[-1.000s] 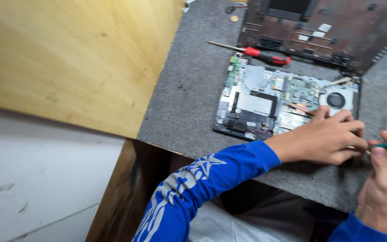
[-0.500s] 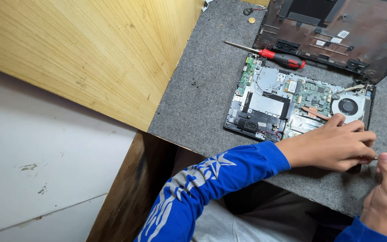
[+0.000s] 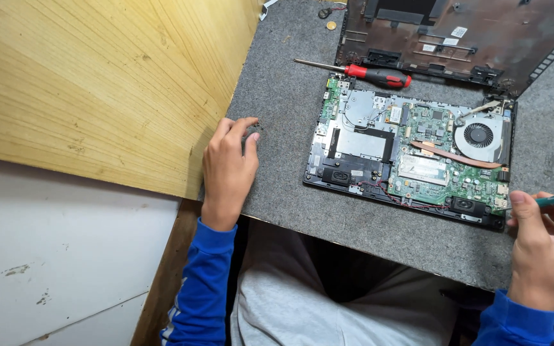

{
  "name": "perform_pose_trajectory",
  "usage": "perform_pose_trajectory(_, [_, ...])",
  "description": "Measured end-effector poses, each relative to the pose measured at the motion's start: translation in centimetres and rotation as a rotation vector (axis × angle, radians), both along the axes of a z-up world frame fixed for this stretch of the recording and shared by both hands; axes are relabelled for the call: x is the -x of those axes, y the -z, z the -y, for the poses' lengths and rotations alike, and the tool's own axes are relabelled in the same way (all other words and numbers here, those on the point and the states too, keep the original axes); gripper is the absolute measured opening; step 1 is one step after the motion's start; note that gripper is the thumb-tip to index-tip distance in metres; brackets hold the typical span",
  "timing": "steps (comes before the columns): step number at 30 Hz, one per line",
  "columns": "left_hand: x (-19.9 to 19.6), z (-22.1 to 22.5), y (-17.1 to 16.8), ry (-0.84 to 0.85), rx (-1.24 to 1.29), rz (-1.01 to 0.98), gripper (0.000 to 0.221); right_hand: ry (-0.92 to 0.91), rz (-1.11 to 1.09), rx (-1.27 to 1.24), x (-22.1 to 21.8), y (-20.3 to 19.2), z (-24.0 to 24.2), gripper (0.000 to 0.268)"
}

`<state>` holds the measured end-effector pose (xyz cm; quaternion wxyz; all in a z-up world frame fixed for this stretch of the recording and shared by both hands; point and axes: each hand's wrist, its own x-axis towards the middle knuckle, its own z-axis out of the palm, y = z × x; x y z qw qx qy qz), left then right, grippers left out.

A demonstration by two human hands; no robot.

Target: A person is seen repairing a laptop on a workbench. They use a screwdriver to work on the motherboard and a toothbrush to clean the cooling fan.

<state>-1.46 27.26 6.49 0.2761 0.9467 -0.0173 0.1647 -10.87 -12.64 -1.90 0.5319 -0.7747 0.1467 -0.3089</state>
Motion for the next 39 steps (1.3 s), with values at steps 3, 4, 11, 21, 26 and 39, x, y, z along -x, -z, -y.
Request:
perform_pose_trajectory(3, [-1.1,-0.7,0.6,0.07,-0.119,0.055,0.024,-0.01,0.012,-0.006,-0.1,-1.1,-0.9,0.028])
perform_pose_trajectory(4, [-1.6,-0.8,1.0,0.129,-0.202,0.116,0.026,0.006,-0.004,-0.025,0.3,-1.8,-1.4,0.023])
perform_pose_trajectory(11, [-2.6,-0.9,2.0,0.19,-0.384,0.226,0.008,0.058,-0.029,0.052,-0.5,-4.6,-3.1,0.007])
perform_pose_trajectory(21, [-2.7,0.4,3.3,0.137,-0.45,0.198,0.004,0.039,-0.05,0.0,-0.8,-5.6,-2.5,0.009])
perform_pose_trajectory(26, [-2.5,0.2,4.1,0.092,-0.441,0.261,0.003,-0.008,-0.037,-0.009,-0.8,-6.0,-2.7,0.008])
perform_pose_trajectory(39, [-2.3,7.1,-1.7,0.336,-0.205,0.318,0.016,0.022,0.02,0.221,-1.2,-6.7,-3.4,0.008])
